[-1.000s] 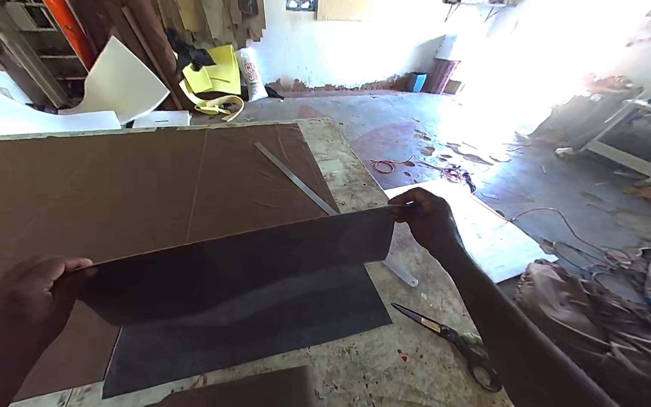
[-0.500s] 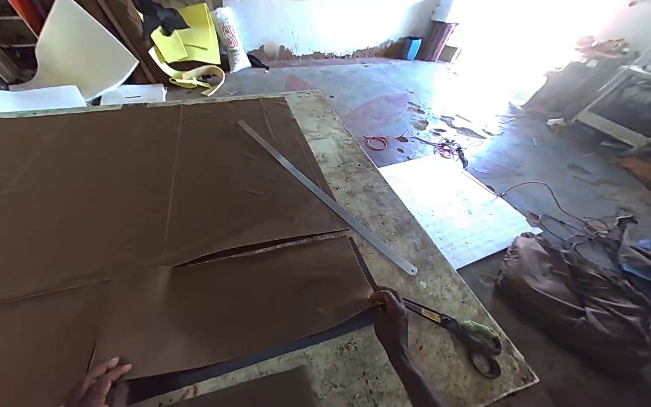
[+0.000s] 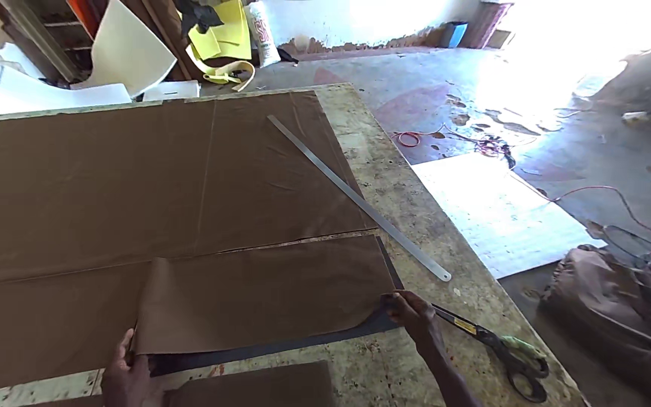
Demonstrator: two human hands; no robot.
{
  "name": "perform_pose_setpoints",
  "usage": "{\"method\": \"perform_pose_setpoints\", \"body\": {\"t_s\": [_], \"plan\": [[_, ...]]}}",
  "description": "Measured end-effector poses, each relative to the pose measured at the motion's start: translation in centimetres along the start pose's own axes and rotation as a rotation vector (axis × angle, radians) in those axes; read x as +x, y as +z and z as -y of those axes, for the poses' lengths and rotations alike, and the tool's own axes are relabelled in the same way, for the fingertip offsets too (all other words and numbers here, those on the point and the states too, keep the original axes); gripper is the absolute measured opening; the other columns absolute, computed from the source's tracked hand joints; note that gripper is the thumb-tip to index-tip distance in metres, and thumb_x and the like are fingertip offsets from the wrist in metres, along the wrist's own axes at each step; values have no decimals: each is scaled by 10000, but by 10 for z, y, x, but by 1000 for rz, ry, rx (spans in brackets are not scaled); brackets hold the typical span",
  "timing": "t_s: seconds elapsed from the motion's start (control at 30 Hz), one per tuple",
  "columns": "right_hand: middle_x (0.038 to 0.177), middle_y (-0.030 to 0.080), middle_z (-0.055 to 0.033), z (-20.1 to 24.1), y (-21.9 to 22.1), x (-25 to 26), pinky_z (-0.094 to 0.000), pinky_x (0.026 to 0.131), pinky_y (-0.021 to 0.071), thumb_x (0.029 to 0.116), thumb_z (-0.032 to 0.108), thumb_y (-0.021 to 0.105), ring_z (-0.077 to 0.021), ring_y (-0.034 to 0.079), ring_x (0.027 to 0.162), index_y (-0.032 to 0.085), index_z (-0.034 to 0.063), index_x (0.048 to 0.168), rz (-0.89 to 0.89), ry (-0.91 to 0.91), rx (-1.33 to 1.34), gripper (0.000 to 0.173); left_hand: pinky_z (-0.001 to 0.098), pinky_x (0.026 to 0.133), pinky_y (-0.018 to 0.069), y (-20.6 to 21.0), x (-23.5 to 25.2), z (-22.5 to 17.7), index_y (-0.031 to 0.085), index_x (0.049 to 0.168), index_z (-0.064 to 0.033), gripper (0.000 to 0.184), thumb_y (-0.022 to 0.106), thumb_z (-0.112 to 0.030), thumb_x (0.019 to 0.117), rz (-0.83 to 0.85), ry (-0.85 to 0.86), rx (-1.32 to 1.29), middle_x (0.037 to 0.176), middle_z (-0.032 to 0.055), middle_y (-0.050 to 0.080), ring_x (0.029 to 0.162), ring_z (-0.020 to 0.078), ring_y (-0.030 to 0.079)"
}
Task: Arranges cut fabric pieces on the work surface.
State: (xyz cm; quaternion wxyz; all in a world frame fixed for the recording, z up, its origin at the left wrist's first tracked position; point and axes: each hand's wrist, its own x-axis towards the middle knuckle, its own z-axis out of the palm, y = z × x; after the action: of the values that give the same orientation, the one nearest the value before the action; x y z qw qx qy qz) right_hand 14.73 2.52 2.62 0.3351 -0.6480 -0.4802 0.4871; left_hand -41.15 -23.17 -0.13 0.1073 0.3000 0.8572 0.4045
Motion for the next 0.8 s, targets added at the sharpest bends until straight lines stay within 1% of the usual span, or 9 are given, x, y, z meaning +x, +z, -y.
{"method": "perform_pose_setpoints", "body": {"t_s": [0.07,0.13,0.2,0.27,0.33,0.4,0.6,0.7,0.8], "plan": [[972,753,-151,8,0,2,-405,676,637,1098,356,458,-257,746,760,688,-8,1151,-7,89,116,434,462,628,606,2,-2,-12,403,1557,-135,596,446,-4,978,33,-129,-231,1477,147,531,859,255,707],[914,754,-141,14,-1,5,-394,663,634,1076,419,499,-247,743,729,704,-7,1099,-29,136,90,473,418,587,611,1,-2,-26,395,1564,-189,572,403,-26,1016,68,-298,-441,1331,148,621,763,249,715],[875,758,-115,20,-5,8,-381,673,641,1030,292,628,-224,746,721,712,13,1049,-26,95,19,292,351,589,594,-2,1,-39,462,1509,-180,461,379,-81,1067,94,-429,-605,1124,135,688,725,205,698],[852,747,-113,31,-11,9,-377,663,632,977,138,692,-214,728,699,726,7,1035,-47,27,-19,147,310,615,602,-5,6,-45,548,1393,-107,363,383,-96,1070,115,-413,-711,996,81,713,719,153,699],[854,741,-116,41,-19,6,-377,651,629,961,83,696,-214,717,688,732,4,1030,-89,-29,-41,110,303,684,615,-10,7,-49,578,1335,-68,344,383,-68,1052,109,-329,-753,1023,35,723,768,129,709],[852,748,-98,43,-27,2,-369,645,635,961,96,699,-199,723,681,741,23,1028,-144,-57,-88,107,311,720,613,-15,6,-49,580,1338,-61,380,367,-33,1025,73,-274,-762,1116,16,711,810,126,707],[833,755,-75,6,-34,-2,-362,636,647,949,107,705,-172,731,651,745,27,1028,-202,-42,-188,120,300,730,587,-13,-12,-34,529,1390,-45,460,385,6,956,84,-344,-726,1129,28,678,816,106,674],[840,758,-69,5,-33,-2,-356,640,648,954,117,703,-165,732,652,748,40,1042,-196,-35,-205,125,326,729,596,-8,-15,-38,511,1394,-70,453,382,-16,962,113,-376,-792,1077,23,675,806,123,681],[847,757,-77,15,-34,-4,-361,636,644,956,121,706,-174,731,657,749,39,1039,-211,-40,-195,124,334,758,604,-12,-13,-45,490,1424,-92,411,345,-148,1044,119,-351,-818,1114,19,688,861,124,701]]}}
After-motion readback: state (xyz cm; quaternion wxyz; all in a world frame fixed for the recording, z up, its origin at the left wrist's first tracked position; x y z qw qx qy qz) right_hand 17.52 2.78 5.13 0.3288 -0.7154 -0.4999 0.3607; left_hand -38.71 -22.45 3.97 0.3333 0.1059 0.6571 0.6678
